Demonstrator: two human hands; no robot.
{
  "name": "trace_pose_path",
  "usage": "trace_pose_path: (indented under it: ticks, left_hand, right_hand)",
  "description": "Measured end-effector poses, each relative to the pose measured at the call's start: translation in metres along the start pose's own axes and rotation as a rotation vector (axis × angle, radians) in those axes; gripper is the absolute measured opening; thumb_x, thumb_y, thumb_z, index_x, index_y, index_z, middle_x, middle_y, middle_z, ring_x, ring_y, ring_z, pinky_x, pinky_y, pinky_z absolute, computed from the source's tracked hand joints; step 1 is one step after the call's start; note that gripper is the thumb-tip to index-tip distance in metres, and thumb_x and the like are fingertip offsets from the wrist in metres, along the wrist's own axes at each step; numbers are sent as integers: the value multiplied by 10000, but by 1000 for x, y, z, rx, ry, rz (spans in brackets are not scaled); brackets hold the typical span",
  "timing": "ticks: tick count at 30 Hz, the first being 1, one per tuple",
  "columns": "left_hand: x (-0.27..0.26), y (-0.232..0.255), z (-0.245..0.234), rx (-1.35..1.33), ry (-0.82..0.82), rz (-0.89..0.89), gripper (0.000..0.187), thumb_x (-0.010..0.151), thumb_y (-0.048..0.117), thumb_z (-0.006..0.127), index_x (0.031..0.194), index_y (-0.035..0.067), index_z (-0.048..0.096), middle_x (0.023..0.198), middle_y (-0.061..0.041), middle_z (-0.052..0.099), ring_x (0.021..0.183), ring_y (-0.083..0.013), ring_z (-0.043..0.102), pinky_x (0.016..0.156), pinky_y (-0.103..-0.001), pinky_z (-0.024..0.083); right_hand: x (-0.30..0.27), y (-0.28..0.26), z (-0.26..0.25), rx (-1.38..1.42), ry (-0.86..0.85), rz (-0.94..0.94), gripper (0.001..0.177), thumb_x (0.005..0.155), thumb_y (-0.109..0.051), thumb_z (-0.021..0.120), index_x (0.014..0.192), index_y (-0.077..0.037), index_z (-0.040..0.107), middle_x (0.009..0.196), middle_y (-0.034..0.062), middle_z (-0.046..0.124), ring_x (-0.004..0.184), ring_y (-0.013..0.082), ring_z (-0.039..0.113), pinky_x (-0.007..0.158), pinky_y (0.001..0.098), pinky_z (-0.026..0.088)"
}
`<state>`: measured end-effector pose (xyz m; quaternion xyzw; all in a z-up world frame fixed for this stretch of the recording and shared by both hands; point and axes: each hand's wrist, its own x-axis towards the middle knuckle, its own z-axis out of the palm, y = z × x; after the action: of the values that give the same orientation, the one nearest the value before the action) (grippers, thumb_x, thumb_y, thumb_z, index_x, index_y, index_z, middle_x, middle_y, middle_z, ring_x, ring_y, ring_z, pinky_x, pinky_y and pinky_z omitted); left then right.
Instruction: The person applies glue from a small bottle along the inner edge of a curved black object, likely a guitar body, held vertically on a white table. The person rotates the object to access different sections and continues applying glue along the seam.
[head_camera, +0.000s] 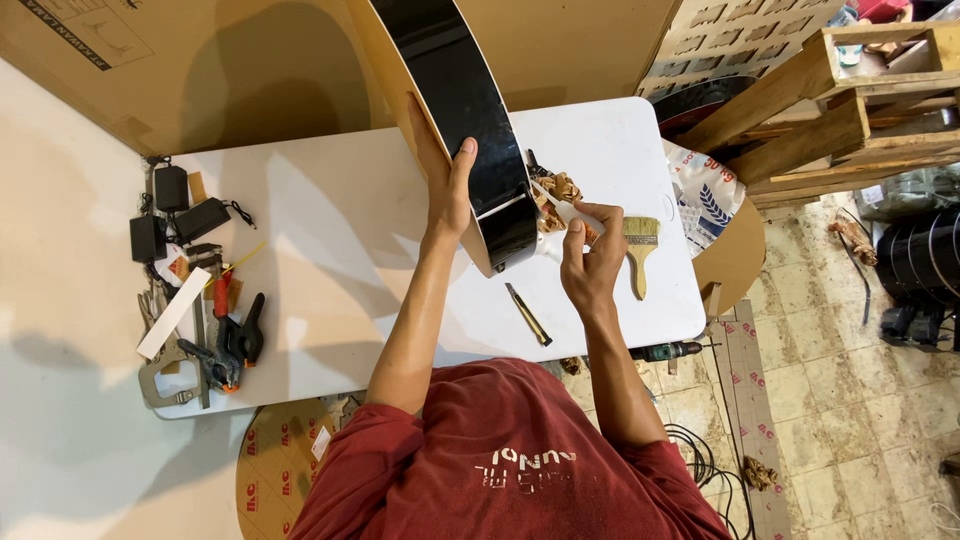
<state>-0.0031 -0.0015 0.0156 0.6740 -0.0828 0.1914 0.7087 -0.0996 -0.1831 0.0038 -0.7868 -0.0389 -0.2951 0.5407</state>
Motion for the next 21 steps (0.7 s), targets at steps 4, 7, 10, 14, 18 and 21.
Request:
trace_pose_path:
  ticks: [4, 7, 10, 14, 18, 21]
  left_hand:
    - [3, -16, -1, 21, 7, 22, 896, 1015, 465, 502, 1621, 59, -19, 1726, -116, -73, 1623, -237, -74, 1346, -431, -34]
    - [3, -20, -3, 72, 6, 61, 888, 1012, 410, 520, 1618, 28, -5, 1722, -153, -43, 1621, -254, -38, 1344, -424, -26]
    - [1, -6, -1, 0, -5, 11, 887, 1018, 455, 507, 1624, 78, -21, 1728, -102, -76, 1625, -232, -75, 1348, -432, -24]
    - [1, -5, -1, -11, 3, 11, 900, 1008, 458, 513, 1621, 60, -13, 1726, -115, -66, 1623, -238, -68, 1345, -430, -26]
    - [3, -18, -4, 46, -3, 56, 880, 1020, 449, 498, 1623, 53, -7, 1727, -128, -54, 1624, -244, -55, 1345, -437, -38]
    - [1, -4, -2, 33, -7, 15, 882, 1019, 484, 481, 1628, 90, -22, 1730, -91, -84, 1625, -226, -87, 1345, -443, -44]
  right_hand:
    - [-1, 2, 0, -2, 20, -17, 182, 1037, -144, 508, 1124, 1, 574, 1013, 141, 630, 722, 188, 582, 617, 329, 444]
    - [-2, 0, 1, -18, 37, -16, 202, 1037, -182, 514, 1109, -5, 580, 980, 129, 651, 736, 180, 582, 644, 325, 433]
    - [-3, 0, 1, -25, 27, -21, 173, 1038, -143, 507, 1122, -6, 570, 1015, 136, 637, 718, 178, 564, 632, 338, 431]
    - [-6, 1, 1, 3, 24, -8, 174, 1036, -130, 509, 1124, 7, 569, 1013, 143, 634, 673, 161, 535, 594, 320, 413]
    - [-8, 1, 0, 6, 31, 6, 174, 1028, -131, 512, 1125, 3, 570, 1013, 150, 666, 676, 167, 555, 601, 315, 421]
    - [-10, 4, 0, 18, 16, 18, 181, 1033, -146, 511, 1123, 4, 558, 941, 137, 653, 638, 152, 528, 560, 305, 393]
